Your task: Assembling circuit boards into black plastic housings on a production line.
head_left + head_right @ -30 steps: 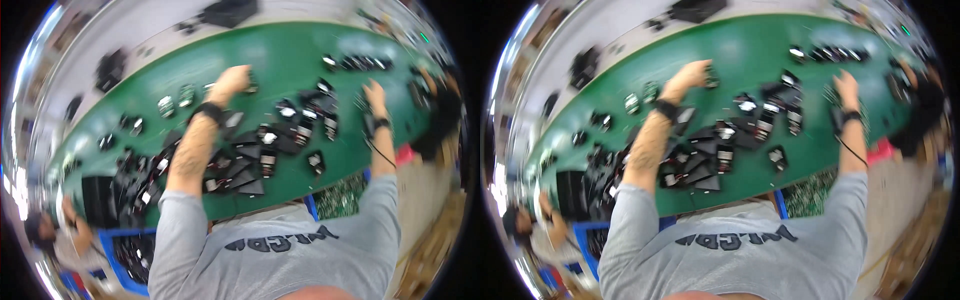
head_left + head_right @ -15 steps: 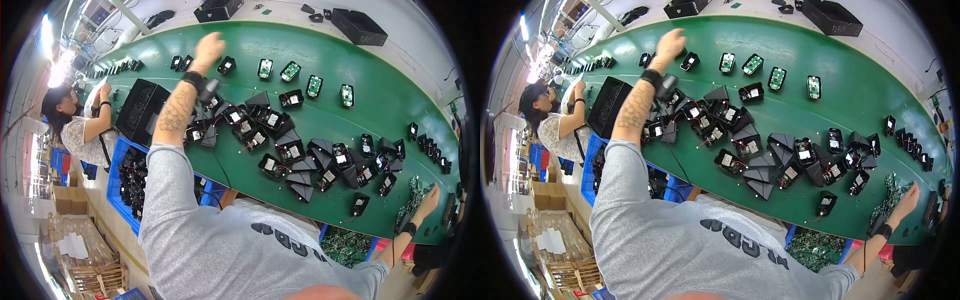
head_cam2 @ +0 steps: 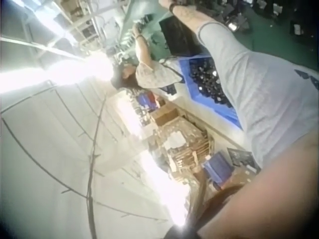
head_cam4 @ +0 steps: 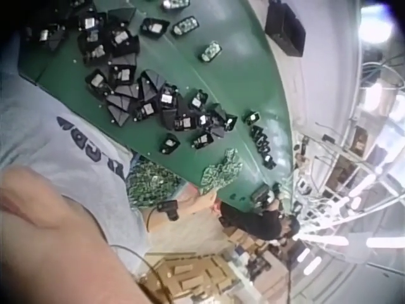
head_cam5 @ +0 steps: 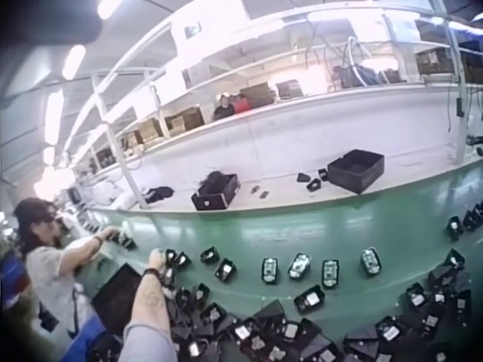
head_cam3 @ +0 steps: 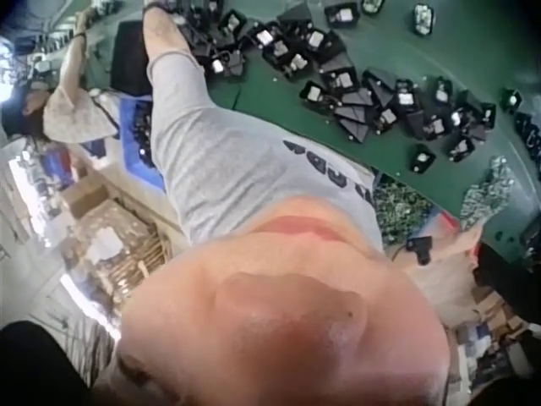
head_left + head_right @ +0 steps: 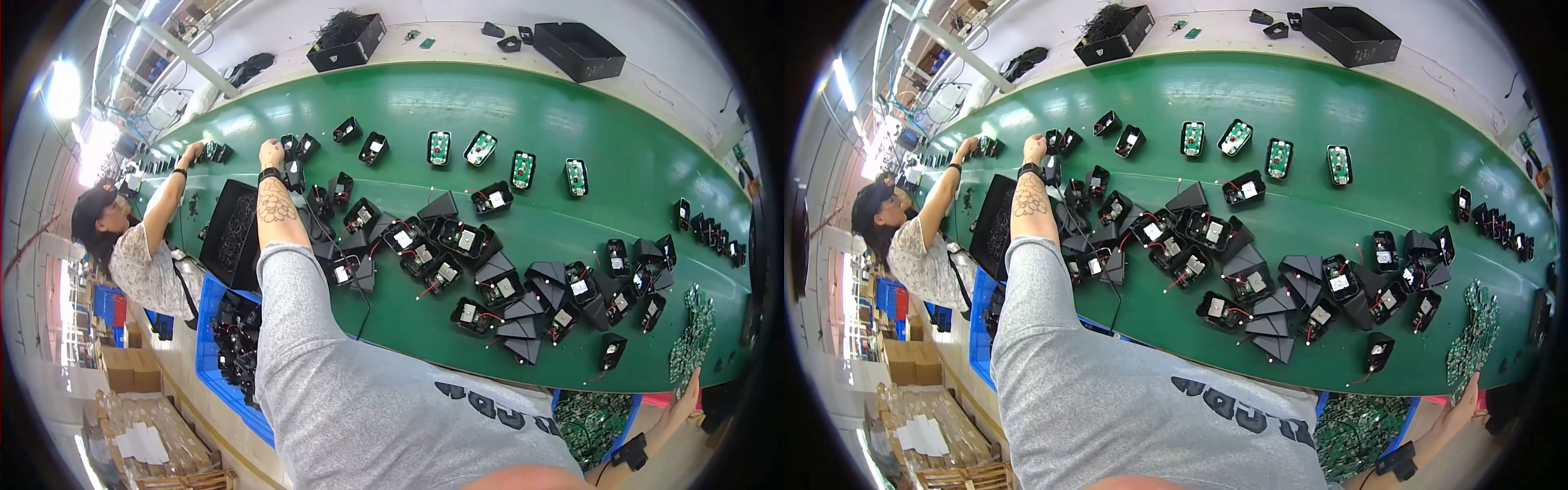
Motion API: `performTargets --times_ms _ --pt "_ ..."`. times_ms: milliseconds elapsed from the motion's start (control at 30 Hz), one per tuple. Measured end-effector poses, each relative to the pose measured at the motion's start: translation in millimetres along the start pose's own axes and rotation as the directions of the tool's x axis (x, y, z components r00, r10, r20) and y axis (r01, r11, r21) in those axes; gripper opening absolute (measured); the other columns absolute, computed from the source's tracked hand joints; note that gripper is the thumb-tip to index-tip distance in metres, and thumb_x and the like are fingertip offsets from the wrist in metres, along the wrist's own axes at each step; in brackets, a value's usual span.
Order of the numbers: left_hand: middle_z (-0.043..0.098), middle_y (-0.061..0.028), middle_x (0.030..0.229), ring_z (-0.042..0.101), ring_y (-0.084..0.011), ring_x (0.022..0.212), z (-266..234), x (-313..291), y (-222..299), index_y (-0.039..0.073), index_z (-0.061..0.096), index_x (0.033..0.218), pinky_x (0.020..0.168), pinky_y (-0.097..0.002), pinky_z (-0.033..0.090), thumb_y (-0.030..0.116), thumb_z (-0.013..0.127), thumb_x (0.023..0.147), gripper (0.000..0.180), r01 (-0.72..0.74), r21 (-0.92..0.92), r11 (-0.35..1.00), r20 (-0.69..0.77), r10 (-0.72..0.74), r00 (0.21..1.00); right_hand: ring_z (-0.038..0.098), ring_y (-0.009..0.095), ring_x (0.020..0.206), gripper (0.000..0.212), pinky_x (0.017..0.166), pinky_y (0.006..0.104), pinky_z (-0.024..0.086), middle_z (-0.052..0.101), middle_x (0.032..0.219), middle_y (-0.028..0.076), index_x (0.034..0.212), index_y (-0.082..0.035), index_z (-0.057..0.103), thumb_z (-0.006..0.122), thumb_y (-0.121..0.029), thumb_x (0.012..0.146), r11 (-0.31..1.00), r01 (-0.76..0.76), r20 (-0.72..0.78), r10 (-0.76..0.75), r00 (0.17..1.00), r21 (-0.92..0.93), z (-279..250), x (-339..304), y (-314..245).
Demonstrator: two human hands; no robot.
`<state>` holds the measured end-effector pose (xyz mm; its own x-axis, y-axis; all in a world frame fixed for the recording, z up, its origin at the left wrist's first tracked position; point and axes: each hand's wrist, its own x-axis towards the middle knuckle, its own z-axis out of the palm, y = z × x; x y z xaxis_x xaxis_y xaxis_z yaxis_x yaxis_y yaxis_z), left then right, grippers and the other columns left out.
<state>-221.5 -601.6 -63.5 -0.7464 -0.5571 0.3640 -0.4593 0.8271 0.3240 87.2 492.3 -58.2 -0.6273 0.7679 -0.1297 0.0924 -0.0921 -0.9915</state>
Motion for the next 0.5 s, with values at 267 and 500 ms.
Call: performTargets --times_ms 267,500 --pt "0.065 -0.0073 0.093 0.06 -0.0174 0.075 -3.6 -35.8 90.7 0.005 0.063 0.111 0.069 -0.0337 0.048 0.017 0.071 0.075 0.039 0.34 -0.286 0.896 0.657 -0.075 0.751 0.058 0.003 0.072 0.031 0.055 0.017 0.042 0.065 0.096 -0.001 0.115 -0.002 0.063 0.062 -0.024 0.093 0.99 0.136 -0.052 -0.138 0.989 -0.028 29.1 -52.6 -32.1" --pt "0.061 -0.0113 0.12 0.063 -0.0353 0.089 -26.2 -17.5 22.9 0.017 0.037 0.132 0.099 -0.0665 0.032 0.032 0.071 0.08 0.064 0.221 -0.952 0.21 0.236 0.048 0.971 0.058 0.002 0.065 0.03 0.052 0.015 0.041 0.066 0.087 -0.001 0.114 -0.002 0.065 0.065 -0.022 0.091 0.773 0.165 0.2 -0.051 0.979 -0.612 71.9 -52.9 -49.1"
